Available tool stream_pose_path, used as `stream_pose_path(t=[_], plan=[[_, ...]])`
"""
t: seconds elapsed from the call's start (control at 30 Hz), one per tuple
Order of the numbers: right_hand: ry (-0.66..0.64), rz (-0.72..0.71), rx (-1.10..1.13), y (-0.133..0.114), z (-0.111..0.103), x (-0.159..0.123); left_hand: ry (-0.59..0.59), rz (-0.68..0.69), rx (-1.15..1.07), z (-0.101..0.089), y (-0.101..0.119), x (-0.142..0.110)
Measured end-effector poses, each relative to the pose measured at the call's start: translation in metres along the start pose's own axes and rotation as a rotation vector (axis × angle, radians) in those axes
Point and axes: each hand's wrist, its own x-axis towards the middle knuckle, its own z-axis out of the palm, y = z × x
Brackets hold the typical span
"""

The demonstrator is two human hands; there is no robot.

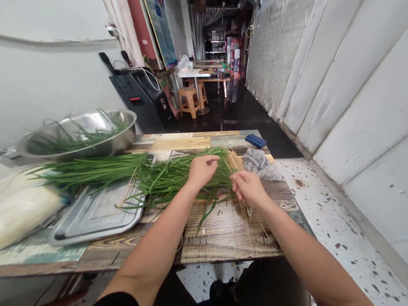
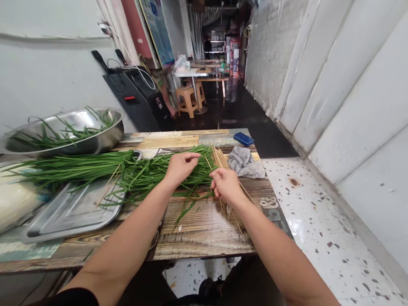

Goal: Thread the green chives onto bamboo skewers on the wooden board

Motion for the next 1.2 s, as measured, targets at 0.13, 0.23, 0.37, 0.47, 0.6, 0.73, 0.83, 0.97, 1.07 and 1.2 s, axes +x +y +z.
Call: stream_pose_path(t=[0.13, 0.23, 0.37, 0.47, 0.6, 0.73, 0.83, 0.97, 1.07, 1.2], plan=[[0.000, 0.006, 0.005, -0.0003, 0.0002, -0.0002, -0.007, 0.001, -0.006, 0.0007, -0.0002, -0.0004], [-0.006, 0.009, 0.007, -0.0001, 0.0007, -0.0002, -0.001, -0.011, -0.004, 0.0010, -0.0010, 0.0002], [-0.001, 0.008, -0.003, 0.0010, 0.0011, 0.0003, 0.008, -0.021, 0.003, 0.0007, -0.0019, 0.0013], [-0.001, 0.015, 0.001, 0.0021, 0.0009, 0.0009, 0.006, -0.021, 0.006, 0.0005, -0.0019, 0.0016], [-0.007, 0.024, 0.006, 0.0030, 0.0006, 0.0013, -0.011, -0.015, -0.004, 0.0011, -0.0022, 0.0015], [-0.005, 0.024, 0.005, 0.0023, 0.0008, 0.0009, -0.017, -0.021, -0.001, 0.0015, -0.0036, 0.0015], [-0.007, 0.029, 0.003, 0.0011, 0.0009, 0.0001, -0.007, -0.030, 0.009, 0.0013, -0.0043, 0.0017], [-0.015, 0.023, 0.008, 0.0004, 0.0007, -0.0008, -0.017, -0.014, -0.005, 0.0012, -0.0037, 0.0012], [-0.010, 0.022, 0.004, 0.0008, 0.0006, -0.0004, -0.026, -0.002, -0.009, 0.0007, -0.0030, 0.0005], [-0.012, 0.023, 0.007, 0.0017, 0.0006, 0.0003, -0.033, -0.020, -0.010, -0.0005, -0.0026, 0.0002]])
